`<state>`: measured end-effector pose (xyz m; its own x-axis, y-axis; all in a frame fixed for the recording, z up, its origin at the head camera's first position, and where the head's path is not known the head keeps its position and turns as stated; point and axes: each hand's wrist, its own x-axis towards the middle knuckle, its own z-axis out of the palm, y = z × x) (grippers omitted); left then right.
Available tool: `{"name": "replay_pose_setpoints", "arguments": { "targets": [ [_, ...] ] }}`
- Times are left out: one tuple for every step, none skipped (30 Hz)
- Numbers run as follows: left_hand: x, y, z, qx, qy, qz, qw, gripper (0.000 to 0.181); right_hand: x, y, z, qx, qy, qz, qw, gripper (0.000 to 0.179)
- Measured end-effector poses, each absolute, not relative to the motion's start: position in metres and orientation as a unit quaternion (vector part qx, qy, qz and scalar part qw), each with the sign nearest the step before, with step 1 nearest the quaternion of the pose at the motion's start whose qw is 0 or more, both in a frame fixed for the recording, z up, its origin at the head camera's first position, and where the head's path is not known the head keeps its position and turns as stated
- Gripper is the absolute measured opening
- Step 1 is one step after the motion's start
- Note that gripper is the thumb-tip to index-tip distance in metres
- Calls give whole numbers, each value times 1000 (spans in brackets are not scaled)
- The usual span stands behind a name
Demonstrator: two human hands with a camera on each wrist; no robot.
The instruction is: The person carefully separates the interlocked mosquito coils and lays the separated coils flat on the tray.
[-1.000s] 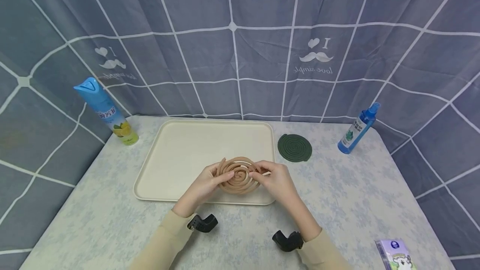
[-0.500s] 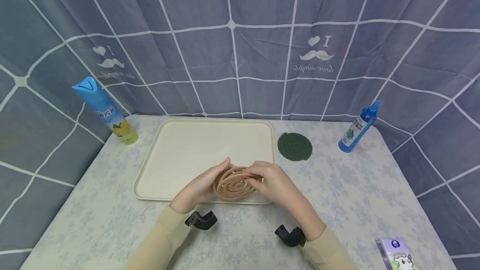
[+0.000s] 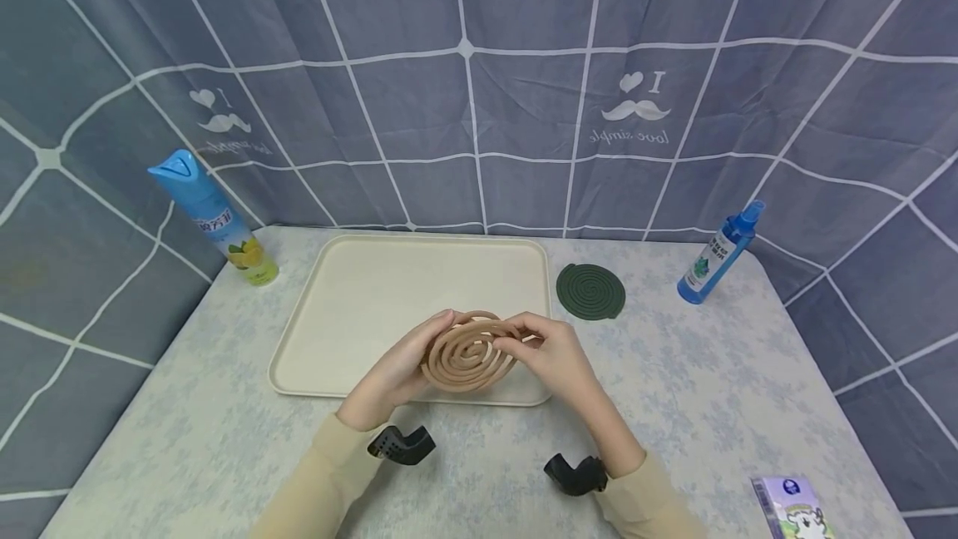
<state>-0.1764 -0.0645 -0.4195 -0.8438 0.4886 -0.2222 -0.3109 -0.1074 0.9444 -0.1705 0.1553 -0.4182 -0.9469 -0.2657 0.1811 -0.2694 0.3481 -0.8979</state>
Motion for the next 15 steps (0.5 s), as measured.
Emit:
{"name": "replay_pose_setpoints", "arguments": {
  "targets": [
    [-176,-64,-420,73,607,744,269,55,-171,155,-420,154,-817,556,-1,14],
    [-176,-64,-420,69,606,746,268,54,-171,156,-420,146,-815,561,-3,15],
    [-176,-64,-421,65,604,748,267,55,-172,156,-421,139,-811,568,-7,16],
    [-176,-65,-422,63,603,750,266,55,-172,156,-421,133,-810,571,-10,17],
    [-175,-65,-422,61,600,752,265,55,-173,156,-422,127,-810,572,-14,18],
    [-175,-65,-423,58,597,755,264,55,-173,156,-422,122,-810,574,-18,20],
    [-175,-65,-424,58,593,759,263,54,-174,156,-422,117,-810,574,-23,20],
    [-175,-65,-425,56,586,765,261,53,-175,156,-422,112,-808,577,-30,21],
    [-175,-65,-426,56,576,773,260,50,-175,156,-423,108,-804,583,-38,21],
    [-175,-65,-427,54,566,781,258,48,-176,156,-423,104,-802,587,-44,22],
    [-175,-65,-428,52,556,790,255,46,-177,156,-423,99,-798,593,-50,22],
    [-175,-64,-429,46,545,799,252,44,-177,156,-423,95,-794,598,-55,23],
    [-175,-63,-430,40,533,808,248,43,-177,156,-422,91,-791,602,-60,24],
    [-174,-63,-431,34,525,815,243,42,-177,155,-422,86,-788,606,-65,25],
    [-174,-63,-432,31,519,820,239,41,-177,155,-421,82,-786,609,-67,26]
  ]
}}
